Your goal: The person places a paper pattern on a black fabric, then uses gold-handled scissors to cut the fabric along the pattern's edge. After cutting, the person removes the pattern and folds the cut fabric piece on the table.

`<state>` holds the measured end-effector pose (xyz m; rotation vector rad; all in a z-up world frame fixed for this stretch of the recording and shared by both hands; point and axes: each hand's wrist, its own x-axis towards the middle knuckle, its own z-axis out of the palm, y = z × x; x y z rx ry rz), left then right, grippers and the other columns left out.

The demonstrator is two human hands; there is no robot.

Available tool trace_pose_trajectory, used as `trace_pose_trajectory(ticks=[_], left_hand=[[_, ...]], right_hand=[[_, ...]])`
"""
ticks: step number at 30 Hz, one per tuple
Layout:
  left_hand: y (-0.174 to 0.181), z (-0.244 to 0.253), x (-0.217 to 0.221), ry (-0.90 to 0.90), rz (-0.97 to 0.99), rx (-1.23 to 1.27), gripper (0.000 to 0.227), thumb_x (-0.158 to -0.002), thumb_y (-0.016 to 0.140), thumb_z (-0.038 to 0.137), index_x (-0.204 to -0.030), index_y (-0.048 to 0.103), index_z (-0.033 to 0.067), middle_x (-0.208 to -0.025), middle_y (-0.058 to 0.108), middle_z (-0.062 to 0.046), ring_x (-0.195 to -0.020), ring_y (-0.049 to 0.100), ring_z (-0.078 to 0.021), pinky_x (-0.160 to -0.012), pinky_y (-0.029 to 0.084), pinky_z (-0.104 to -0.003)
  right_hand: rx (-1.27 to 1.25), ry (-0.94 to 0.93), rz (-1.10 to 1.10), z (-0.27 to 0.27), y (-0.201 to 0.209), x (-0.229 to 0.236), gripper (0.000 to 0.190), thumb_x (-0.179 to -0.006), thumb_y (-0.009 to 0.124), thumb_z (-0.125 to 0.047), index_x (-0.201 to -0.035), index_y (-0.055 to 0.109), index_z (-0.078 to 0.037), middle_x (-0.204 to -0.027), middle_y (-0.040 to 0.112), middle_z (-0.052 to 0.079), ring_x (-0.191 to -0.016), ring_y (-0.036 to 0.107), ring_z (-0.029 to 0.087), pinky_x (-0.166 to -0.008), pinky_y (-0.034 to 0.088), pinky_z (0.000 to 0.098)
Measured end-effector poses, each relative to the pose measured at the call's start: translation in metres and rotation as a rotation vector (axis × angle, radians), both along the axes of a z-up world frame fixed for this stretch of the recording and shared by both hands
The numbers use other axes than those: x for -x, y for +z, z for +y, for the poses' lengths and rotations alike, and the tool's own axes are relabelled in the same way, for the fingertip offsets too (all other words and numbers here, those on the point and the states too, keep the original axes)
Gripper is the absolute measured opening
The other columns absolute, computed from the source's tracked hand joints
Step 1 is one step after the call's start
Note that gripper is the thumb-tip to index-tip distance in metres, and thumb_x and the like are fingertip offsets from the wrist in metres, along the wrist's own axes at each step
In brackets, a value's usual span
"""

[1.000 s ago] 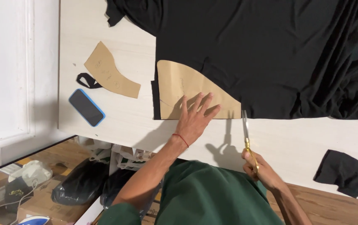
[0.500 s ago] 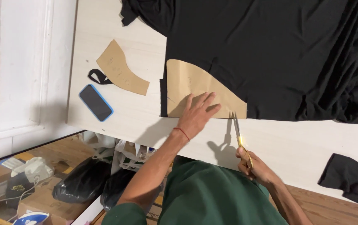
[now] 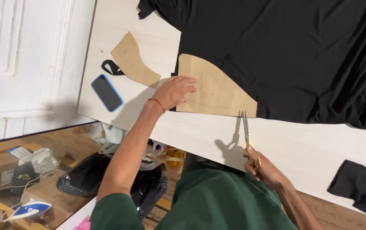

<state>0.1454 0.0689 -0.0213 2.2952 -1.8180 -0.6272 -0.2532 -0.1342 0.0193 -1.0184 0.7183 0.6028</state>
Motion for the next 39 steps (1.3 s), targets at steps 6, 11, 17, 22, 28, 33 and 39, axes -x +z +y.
trace_pose_trajectory(ticks=[6,11,17,22,28,33,39], left_hand=[[0.020,-0.006,0.004,-0.045,-0.056,-0.005,0.043,-0.081,0.076,0.005,-0.122,0.077,0.0171,-0.152,0.059,-0.006,-0.137,0.051,-0.0273,-0.109,0.040,-0.048],[0.026,-0.004,-0.003,-0.086,-0.041,0.006,0.042,-0.085,0.082,0.016,-0.127,0.074,0.0186,-0.152,0.058,-0.008,-0.135,0.051,-0.0300,-0.106,0.040,-0.049],[0.045,0.021,-0.021,-0.068,0.032,0.153,0.043,-0.089,0.083,0.017,-0.131,0.074,0.0169,-0.147,0.061,-0.005,-0.134,0.053,-0.0284,-0.107,0.044,-0.049],[0.048,0.063,-0.027,0.004,0.149,0.358,0.035,-0.093,0.086,0.014,-0.126,0.075,0.0081,-0.137,0.068,-0.012,-0.127,0.061,-0.0303,-0.113,0.050,-0.049],[0.023,0.103,-0.009,0.046,0.268,0.428,0.028,-0.087,0.092,0.017,-0.108,0.077,0.0045,-0.117,0.069,-0.011,-0.112,0.065,-0.0281,-0.103,0.057,-0.043],[0.011,0.115,0.003,0.073,0.250,0.497,0.034,-0.082,0.096,0.014,-0.107,0.076,0.0033,-0.116,0.067,-0.012,-0.109,0.063,-0.0294,-0.097,0.058,-0.042],[0.019,0.121,-0.004,0.126,0.204,0.555,0.029,-0.090,0.092,0.015,-0.110,0.076,0.0032,-0.115,0.066,-0.011,-0.106,0.064,-0.0279,-0.097,0.059,-0.042]], right_hand=[[0.013,0.109,-0.009,0.014,0.007,0.000,0.059,-0.096,0.047,-0.073,-0.095,0.043,-0.014,-0.052,0.037,0.002,-0.049,0.026,0.012,-0.045,0.027,0.0301],[-0.030,0.142,-0.100,0.039,0.006,-0.010,0.053,-0.101,0.045,-0.068,-0.094,0.041,-0.015,-0.053,0.039,0.002,-0.047,0.032,0.012,-0.047,0.029,0.0287],[-0.042,0.127,-0.041,0.086,0.013,-0.034,0.049,-0.105,0.047,-0.061,-0.095,0.045,-0.014,-0.060,0.034,0.001,-0.052,0.034,0.012,-0.053,0.028,0.0290],[-0.069,0.112,-0.026,0.131,0.007,-0.057,0.047,-0.107,0.048,-0.058,-0.097,0.048,-0.013,-0.064,0.031,0.001,-0.056,0.034,0.012,-0.059,0.028,0.0282],[-0.165,0.093,-0.021,0.178,0.003,-0.091,0.045,-0.106,0.054,-0.055,-0.097,0.044,-0.013,-0.061,0.038,0.003,-0.051,0.036,0.012,-0.050,0.032,0.0266],[-0.103,0.106,0.017,0.200,-0.007,-0.101,0.051,-0.102,0.048,-0.064,-0.095,0.044,-0.014,-0.059,0.042,0.004,-0.053,0.037,0.013,-0.052,0.029,0.0288],[-0.122,0.059,-0.143,0.211,-0.029,-0.089,0.043,-0.108,0.052,-0.052,-0.097,0.046,-0.011,-0.061,0.040,0.002,-0.054,0.042,0.012,-0.056,0.034,0.0276]])
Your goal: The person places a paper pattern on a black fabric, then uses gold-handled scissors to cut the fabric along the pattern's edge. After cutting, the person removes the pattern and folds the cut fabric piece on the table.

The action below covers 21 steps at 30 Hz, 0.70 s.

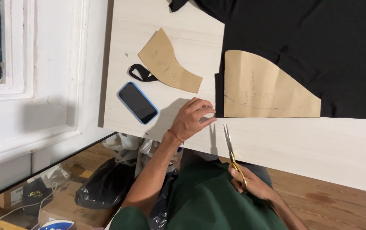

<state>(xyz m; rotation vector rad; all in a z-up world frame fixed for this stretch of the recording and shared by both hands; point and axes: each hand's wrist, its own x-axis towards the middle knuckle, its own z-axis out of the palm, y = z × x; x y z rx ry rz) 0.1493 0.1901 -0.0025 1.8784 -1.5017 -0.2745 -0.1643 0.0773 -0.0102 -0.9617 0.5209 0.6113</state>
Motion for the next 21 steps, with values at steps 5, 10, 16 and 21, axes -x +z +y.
trace_pose_trajectory(ticks=[5,10,16,21], left_hand=[[0.001,0.031,-0.024,0.188,-0.136,-0.049,0.032,-0.093,0.087,0.031,-0.112,0.077,0.0073,-0.118,0.071,-0.008,-0.108,0.066,-0.0231,-0.099,0.055,-0.040],[0.024,0.088,-0.067,0.466,-0.212,-0.223,0.062,-0.079,0.096,0.050,-0.124,0.077,0.0121,-0.129,0.070,-0.007,-0.118,0.061,-0.0253,-0.106,0.047,-0.045],[0.044,0.113,-0.085,0.487,-0.403,-0.563,0.108,-0.067,0.092,0.075,-0.155,0.058,0.0216,-0.158,0.050,-0.009,-0.145,0.045,-0.0337,-0.111,0.044,-0.057],[0.037,0.077,-0.069,0.412,-0.339,-0.569,0.085,-0.071,0.095,0.057,-0.142,0.068,0.0189,-0.156,0.052,-0.007,-0.143,0.046,-0.0322,-0.109,0.045,-0.056]], right_hand=[[0.042,-0.009,0.041,-0.006,0.016,-0.002,0.042,-0.107,0.056,-0.051,-0.095,0.046,-0.012,-0.060,0.041,0.002,-0.054,0.042,0.013,-0.056,0.033,0.0282],[0.043,-0.047,0.043,-0.013,0.014,0.008,0.040,-0.108,0.056,-0.048,-0.095,0.047,-0.011,-0.060,0.041,0.003,-0.055,0.043,0.014,-0.056,0.032,0.0296],[0.132,-0.041,0.021,-0.029,0.036,0.000,0.041,-0.107,0.057,-0.048,-0.092,0.049,-0.011,-0.060,0.045,0.002,-0.055,0.043,0.013,-0.060,0.042,0.0289],[0.122,-0.047,0.033,-0.038,0.039,0.001,0.043,-0.106,0.059,-0.050,-0.090,0.047,-0.012,-0.061,0.047,0.003,-0.057,0.046,0.014,-0.062,0.043,0.0283]])
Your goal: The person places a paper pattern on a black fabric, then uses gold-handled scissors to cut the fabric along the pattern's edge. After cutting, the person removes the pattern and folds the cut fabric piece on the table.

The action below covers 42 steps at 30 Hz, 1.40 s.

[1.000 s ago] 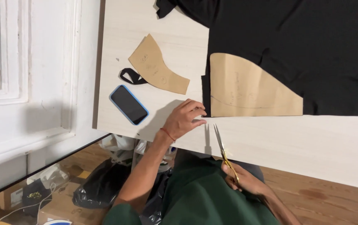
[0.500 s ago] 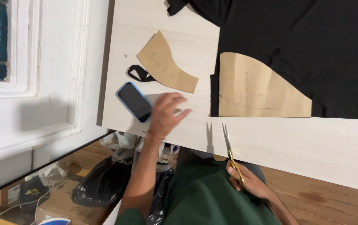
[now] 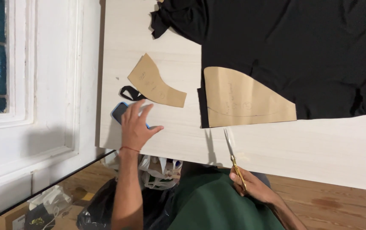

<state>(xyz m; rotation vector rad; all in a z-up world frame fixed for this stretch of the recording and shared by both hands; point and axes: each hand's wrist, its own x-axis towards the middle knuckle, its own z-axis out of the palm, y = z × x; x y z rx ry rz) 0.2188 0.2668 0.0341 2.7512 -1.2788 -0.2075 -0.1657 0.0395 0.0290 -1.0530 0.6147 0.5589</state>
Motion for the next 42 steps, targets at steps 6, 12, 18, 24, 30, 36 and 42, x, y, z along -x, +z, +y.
trace_pose_trajectory(ticks=[6,12,18,24,30,36,42], left_hand=[[0.009,-0.022,0.013,0.054,-0.006,-0.122,0.089,-0.069,0.095,0.060,-0.144,0.065,0.0223,-0.157,0.051,-0.007,-0.146,0.043,-0.0316,-0.114,0.039,-0.054],[0.012,-0.026,-0.002,0.139,-0.016,-0.099,0.072,-0.084,0.088,0.046,-0.146,0.065,0.0167,-0.159,0.052,-0.010,-0.146,0.045,-0.0354,-0.117,0.039,-0.057],[-0.014,-0.103,0.069,-0.405,0.259,0.153,0.038,-0.096,0.079,0.035,-0.122,0.076,0.0082,-0.139,0.066,-0.013,-0.131,0.061,-0.0308,-0.118,0.046,-0.051],[-0.045,-0.099,0.099,-0.488,0.269,0.270,0.031,-0.095,0.085,0.019,-0.120,0.073,0.0065,-0.128,0.061,-0.011,-0.121,0.058,-0.0334,-0.113,0.056,-0.054],[-0.056,-0.089,0.097,-0.523,0.218,0.378,0.026,-0.098,0.084,0.016,-0.119,0.072,0.0058,-0.128,0.062,-0.013,-0.122,0.058,-0.0343,-0.119,0.056,-0.055],[-0.046,-0.093,0.088,-0.565,0.155,0.485,0.021,-0.095,0.089,0.013,-0.110,0.077,0.0033,-0.120,0.068,-0.015,-0.108,0.061,-0.0345,-0.099,0.060,-0.049],[-0.045,-0.097,0.087,-0.554,0.130,0.563,0.020,-0.091,0.093,0.007,-0.104,0.079,0.0034,-0.115,0.070,-0.012,-0.104,0.062,-0.0293,-0.092,0.060,-0.041]], right_hand=[[-0.031,-0.063,0.032,-0.012,-0.003,0.012,0.041,-0.106,0.061,-0.047,-0.091,0.049,-0.011,-0.063,0.045,0.003,-0.058,0.045,0.014,-0.063,0.048,0.0286],[0.036,-0.079,0.033,-0.034,0.004,0.024,0.040,-0.108,0.056,-0.048,-0.093,0.048,-0.013,-0.063,0.046,0.004,-0.058,0.046,0.014,-0.060,0.041,0.0283],[-0.108,0.053,-0.088,-0.041,0.008,0.018,0.045,-0.111,0.047,-0.052,-0.089,0.045,-0.014,-0.071,0.047,0.003,-0.064,0.042,0.012,-0.073,0.041,0.0268],[-0.281,0.055,-0.087,-0.022,-0.013,0.000,0.047,-0.107,0.048,-0.059,-0.093,0.043,-0.014,-0.081,0.036,0.000,-0.062,0.033,0.011,-0.063,0.037,0.0281],[-0.167,0.156,0.046,0.003,-0.016,-0.021,0.056,-0.099,0.044,-0.071,-0.093,0.043,-0.016,-0.082,0.040,0.000,-0.067,0.035,0.011,-0.067,0.036,0.0266],[-0.222,0.023,-0.067,0.026,-0.036,-0.029,0.048,-0.107,0.048,-0.059,-0.096,0.041,-0.013,-0.080,0.033,0.001,-0.060,0.031,0.012,-0.060,0.038,0.0282],[-0.234,-0.017,-0.047,0.034,-0.048,-0.032,0.047,-0.107,0.043,-0.061,-0.099,0.040,-0.015,-0.076,0.030,0.000,-0.059,0.036,0.012,-0.057,0.031,0.0281]])
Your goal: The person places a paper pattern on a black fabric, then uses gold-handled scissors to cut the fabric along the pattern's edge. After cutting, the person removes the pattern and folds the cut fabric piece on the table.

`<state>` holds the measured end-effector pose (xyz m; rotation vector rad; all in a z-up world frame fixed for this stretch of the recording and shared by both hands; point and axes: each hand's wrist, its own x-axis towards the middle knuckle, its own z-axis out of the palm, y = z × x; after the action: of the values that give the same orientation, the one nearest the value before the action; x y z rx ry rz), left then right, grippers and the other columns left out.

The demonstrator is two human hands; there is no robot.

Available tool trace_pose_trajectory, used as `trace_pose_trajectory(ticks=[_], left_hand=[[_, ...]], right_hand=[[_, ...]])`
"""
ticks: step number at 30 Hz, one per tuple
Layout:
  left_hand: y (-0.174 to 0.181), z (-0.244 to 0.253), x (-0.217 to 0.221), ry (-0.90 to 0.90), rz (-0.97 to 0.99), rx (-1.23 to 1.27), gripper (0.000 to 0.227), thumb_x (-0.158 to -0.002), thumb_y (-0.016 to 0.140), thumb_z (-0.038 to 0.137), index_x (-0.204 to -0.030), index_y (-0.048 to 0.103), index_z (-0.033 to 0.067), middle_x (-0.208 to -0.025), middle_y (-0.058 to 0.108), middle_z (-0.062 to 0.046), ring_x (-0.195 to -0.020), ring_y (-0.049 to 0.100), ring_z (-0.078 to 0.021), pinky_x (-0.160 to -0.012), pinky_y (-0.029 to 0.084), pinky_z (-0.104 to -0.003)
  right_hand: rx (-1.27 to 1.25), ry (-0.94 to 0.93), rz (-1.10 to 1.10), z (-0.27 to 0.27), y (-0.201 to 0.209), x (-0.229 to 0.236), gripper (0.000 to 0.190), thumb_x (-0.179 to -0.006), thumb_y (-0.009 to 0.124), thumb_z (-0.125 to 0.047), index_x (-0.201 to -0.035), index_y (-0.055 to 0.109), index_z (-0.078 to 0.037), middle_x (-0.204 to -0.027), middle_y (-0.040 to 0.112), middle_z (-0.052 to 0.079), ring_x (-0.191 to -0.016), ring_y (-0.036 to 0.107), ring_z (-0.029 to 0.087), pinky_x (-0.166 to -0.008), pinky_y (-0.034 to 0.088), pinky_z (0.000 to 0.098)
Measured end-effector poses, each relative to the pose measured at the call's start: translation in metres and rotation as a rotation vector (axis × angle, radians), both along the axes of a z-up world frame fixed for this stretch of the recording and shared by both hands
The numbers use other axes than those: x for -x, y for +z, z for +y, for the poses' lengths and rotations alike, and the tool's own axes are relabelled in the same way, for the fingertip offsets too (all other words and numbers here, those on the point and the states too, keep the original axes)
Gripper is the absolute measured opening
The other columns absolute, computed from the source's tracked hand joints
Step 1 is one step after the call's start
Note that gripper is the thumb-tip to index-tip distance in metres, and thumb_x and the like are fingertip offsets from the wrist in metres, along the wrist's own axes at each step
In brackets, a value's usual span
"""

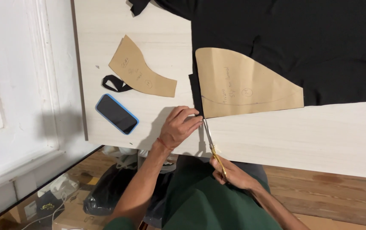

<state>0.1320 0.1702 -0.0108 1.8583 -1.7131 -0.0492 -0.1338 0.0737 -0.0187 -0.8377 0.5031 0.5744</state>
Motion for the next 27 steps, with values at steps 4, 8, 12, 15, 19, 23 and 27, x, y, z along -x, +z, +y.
trace_pose_trajectory(ticks=[4,8,12,15,19,23,27], left_hand=[[-0.001,-0.002,0.001,0.012,-0.034,0.047,0.015,-0.094,0.091,0.006,-0.103,0.079,0.0037,-0.113,0.071,-0.011,-0.100,0.062,-0.0274,-0.089,0.059,-0.039],[0.000,-0.004,0.000,0.011,-0.057,0.104,0.014,-0.093,0.090,0.001,-0.100,0.078,0.0040,-0.111,0.071,-0.011,-0.096,0.061,-0.0277,-0.083,0.059,-0.040],[0.001,-0.007,-0.001,-0.010,-0.066,0.113,0.011,-0.095,0.087,0.000,-0.100,0.077,0.0028,-0.112,0.071,-0.012,-0.095,0.062,-0.0297,-0.082,0.059,-0.042],[0.008,-0.012,-0.001,-0.008,-0.065,0.153,0.007,-0.096,0.084,0.000,-0.095,0.078,0.0020,-0.106,0.072,-0.012,-0.090,0.062,-0.0288,-0.076,0.057,-0.041],[0.002,-0.013,0.000,0.011,-0.081,0.170,0.009,-0.094,0.088,0.000,-0.094,0.079,0.0045,-0.105,0.071,-0.010,-0.089,0.060,-0.0267,-0.073,0.057,-0.038],[-0.001,-0.011,-0.001,0.021,-0.094,0.183,0.010,-0.093,0.089,0.000,-0.096,0.081,0.0063,-0.105,0.072,-0.010,-0.088,0.060,-0.0259,-0.072,0.056,-0.036],[-0.005,-0.009,-0.002,0.044,-0.116,0.196,0.011,-0.093,0.089,0.003,-0.094,0.082,0.0103,-0.105,0.074,-0.007,-0.088,0.058,-0.0245,-0.073,0.054,-0.035]], right_hand=[[0.032,0.002,-0.019,-0.002,0.007,-0.007,0.048,-0.106,0.042,-0.063,-0.097,0.039,-0.016,-0.077,0.028,-0.001,-0.057,0.035,0.012,-0.057,0.032,0.0277],[0.034,-0.021,-0.007,0.000,0.008,-0.010,0.048,-0.106,0.044,-0.062,-0.099,0.041,-0.014,-0.075,0.029,0.000,-0.056,0.035,0.012,-0.057,0.033,0.0282],[0.019,-0.081,-0.012,0.004,0.001,-0.008,0.046,-0.107,0.049,-0.058,-0.099,0.044,-0.013,-0.078,0.032,0.000,-0.056,0.039,0.012,-0.055,0.037,0.0268],[0.008,-0.106,0.014,0.007,-0.001,-0.006,0.042,-0.108,0.052,-0.054,-0.100,0.044,-0.013,-0.081,0.031,-0.001,-0.057,0.039,0.011,-0.058,0.037,0.0265],[0.037,-0.090,-0.021,0.007,-0.002,-0.007,0.042,-0.109,0.051,-0.054,-0.099,0.044,-0.014,-0.078,0.032,-0.001,-0.057,0.041,0.012,-0.059,0.041,0.0270],[0.069,-0.093,-0.010,0.009,-0.006,-0.011,0.041,-0.110,0.052,-0.052,-0.097,0.041,-0.015,-0.080,0.030,-0.001,-0.057,0.040,0.011,-0.057,0.042,0.0264],[0.108,-0.066,-0.021,0.008,-0.004,-0.017,0.043,-0.109,0.050,-0.054,-0.096,0.040,-0.015,-0.070,0.037,0.000,-0.057,0.043,0.011,-0.058,0.043,0.0262]])
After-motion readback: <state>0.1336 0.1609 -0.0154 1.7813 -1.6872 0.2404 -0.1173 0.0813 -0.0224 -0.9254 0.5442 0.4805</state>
